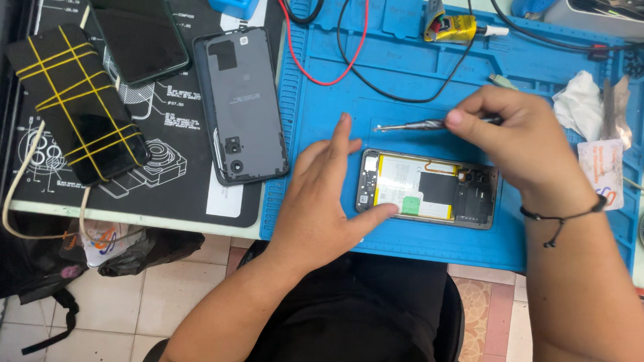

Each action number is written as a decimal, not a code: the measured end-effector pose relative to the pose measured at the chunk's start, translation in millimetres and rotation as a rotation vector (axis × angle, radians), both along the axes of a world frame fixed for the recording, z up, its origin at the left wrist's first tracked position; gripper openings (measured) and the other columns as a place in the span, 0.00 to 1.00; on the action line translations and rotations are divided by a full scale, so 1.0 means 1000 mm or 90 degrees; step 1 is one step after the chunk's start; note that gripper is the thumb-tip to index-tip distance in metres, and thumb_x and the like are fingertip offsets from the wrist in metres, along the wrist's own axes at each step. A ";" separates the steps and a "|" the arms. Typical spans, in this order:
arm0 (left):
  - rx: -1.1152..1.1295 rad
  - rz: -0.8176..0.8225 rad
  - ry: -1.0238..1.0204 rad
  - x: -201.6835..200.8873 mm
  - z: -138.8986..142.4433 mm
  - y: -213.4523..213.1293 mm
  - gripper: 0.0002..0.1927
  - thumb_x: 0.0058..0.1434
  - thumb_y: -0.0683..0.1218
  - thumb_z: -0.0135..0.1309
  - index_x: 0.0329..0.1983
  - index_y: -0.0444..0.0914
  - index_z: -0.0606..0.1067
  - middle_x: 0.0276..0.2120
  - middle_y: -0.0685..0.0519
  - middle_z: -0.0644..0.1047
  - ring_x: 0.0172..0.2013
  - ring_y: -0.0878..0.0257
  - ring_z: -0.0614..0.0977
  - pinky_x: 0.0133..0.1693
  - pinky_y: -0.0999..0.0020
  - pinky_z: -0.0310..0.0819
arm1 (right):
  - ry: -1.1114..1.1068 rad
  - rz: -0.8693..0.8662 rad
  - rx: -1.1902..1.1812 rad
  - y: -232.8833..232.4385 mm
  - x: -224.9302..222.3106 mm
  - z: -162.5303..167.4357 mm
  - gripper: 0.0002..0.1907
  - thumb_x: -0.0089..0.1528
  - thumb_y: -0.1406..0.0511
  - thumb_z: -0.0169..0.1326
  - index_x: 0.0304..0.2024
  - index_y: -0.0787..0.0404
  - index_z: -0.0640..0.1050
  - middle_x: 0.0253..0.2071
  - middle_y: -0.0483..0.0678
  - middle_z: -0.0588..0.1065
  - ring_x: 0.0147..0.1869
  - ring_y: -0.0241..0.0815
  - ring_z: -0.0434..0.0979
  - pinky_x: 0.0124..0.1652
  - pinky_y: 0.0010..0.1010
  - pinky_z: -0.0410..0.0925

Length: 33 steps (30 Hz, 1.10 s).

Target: The person removes the back cover of a smartphone and uses a screwdriver to unscrew and remove internal components. The person then uses a metal pick to disconnect ribbon cables and remove additional parts from the phone's interior.

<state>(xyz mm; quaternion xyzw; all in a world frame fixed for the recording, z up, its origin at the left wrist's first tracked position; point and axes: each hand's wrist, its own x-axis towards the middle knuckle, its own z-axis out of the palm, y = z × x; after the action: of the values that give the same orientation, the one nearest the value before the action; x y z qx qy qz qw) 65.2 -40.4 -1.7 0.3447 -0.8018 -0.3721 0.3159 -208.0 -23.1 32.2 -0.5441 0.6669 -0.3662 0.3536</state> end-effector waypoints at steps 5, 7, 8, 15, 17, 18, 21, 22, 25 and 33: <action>-0.035 -0.030 -0.022 0.001 -0.001 0.001 0.67 0.43 0.56 0.75 0.76 0.32 0.46 0.60 0.40 0.74 0.64 0.43 0.67 0.64 0.51 0.60 | 0.240 0.130 -0.059 0.016 0.019 0.040 0.09 0.58 0.62 0.65 0.35 0.60 0.82 0.29 0.44 0.78 0.32 0.35 0.75 0.32 0.27 0.67; -0.035 -0.024 -0.026 0.001 -0.002 0.000 0.65 0.46 0.53 0.75 0.78 0.34 0.45 0.61 0.41 0.74 0.66 0.44 0.68 0.66 0.52 0.60 | 0.332 0.170 -0.096 0.020 0.032 0.050 0.09 0.55 0.61 0.66 0.32 0.60 0.82 0.26 0.46 0.77 0.29 0.41 0.75 0.30 0.31 0.66; -0.029 -0.023 -0.027 0.001 -0.002 0.000 0.65 0.45 0.53 0.75 0.77 0.34 0.45 0.61 0.41 0.74 0.65 0.44 0.68 0.65 0.52 0.61 | 0.382 0.181 -0.117 0.021 0.038 0.054 0.09 0.54 0.61 0.66 0.31 0.60 0.82 0.24 0.47 0.75 0.29 0.44 0.74 0.30 0.34 0.65; -0.016 -0.019 -0.018 0.002 -0.002 0.001 0.65 0.45 0.51 0.75 0.77 0.34 0.46 0.60 0.42 0.75 0.64 0.44 0.69 0.65 0.52 0.61 | 0.493 0.232 -0.158 0.012 0.058 0.064 0.11 0.52 0.59 0.67 0.27 0.59 0.81 0.21 0.47 0.72 0.28 0.50 0.73 0.32 0.41 0.65; -0.011 -0.015 -0.015 0.002 -0.002 0.001 0.65 0.44 0.51 0.75 0.77 0.35 0.46 0.60 0.42 0.75 0.64 0.45 0.69 0.64 0.52 0.62 | 0.505 0.238 -0.166 0.010 0.061 0.067 0.10 0.52 0.60 0.67 0.27 0.59 0.81 0.21 0.48 0.71 0.29 0.50 0.73 0.34 0.41 0.65; -0.009 -0.014 -0.015 0.003 -0.001 0.001 0.65 0.44 0.51 0.75 0.77 0.35 0.46 0.60 0.42 0.75 0.64 0.45 0.69 0.64 0.52 0.62 | 0.512 0.240 -0.171 0.010 0.063 0.068 0.10 0.52 0.60 0.66 0.27 0.59 0.81 0.21 0.48 0.71 0.29 0.51 0.73 0.34 0.41 0.65; -0.010 -0.013 -0.018 0.002 -0.001 0.001 0.65 0.43 0.51 0.75 0.77 0.35 0.46 0.59 0.42 0.75 0.63 0.44 0.69 0.64 0.52 0.62 | 0.556 0.256 -0.196 0.009 0.073 0.075 0.10 0.50 0.61 0.67 0.24 0.59 0.80 0.19 0.48 0.71 0.26 0.52 0.71 0.34 0.43 0.63; -0.011 -0.013 -0.020 0.002 -0.001 0.001 0.65 0.43 0.51 0.75 0.77 0.35 0.46 0.59 0.42 0.75 0.63 0.44 0.69 0.63 0.52 0.61 | 0.588 0.272 -0.215 0.009 0.077 0.078 0.11 0.50 0.61 0.67 0.23 0.60 0.79 0.19 0.48 0.71 0.27 0.53 0.71 0.35 0.43 0.63; -0.005 -0.013 -0.007 0.002 -0.001 0.001 0.64 0.44 0.51 0.75 0.77 0.35 0.47 0.59 0.44 0.76 0.63 0.46 0.70 0.64 0.53 0.63 | 0.684 0.313 -0.248 0.007 0.093 0.085 0.12 0.50 0.60 0.66 0.21 0.59 0.77 0.19 0.46 0.71 0.28 0.53 0.72 0.36 0.43 0.65; -0.024 -0.018 0.009 0.004 -0.002 -0.001 0.63 0.45 0.50 0.74 0.78 0.35 0.48 0.59 0.44 0.75 0.62 0.45 0.71 0.64 0.54 0.63 | 0.687 0.409 -0.234 -0.014 0.109 0.095 0.09 0.52 0.58 0.63 0.25 0.56 0.80 0.22 0.47 0.73 0.31 0.52 0.73 0.38 0.42 0.67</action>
<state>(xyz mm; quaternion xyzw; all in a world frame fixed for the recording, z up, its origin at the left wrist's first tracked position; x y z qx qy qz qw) 68.9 -40.9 -3.4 0.3247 -0.8111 -0.3635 0.3233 -99.5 -37.4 126.8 -0.8755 0.4811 -0.0259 -0.0378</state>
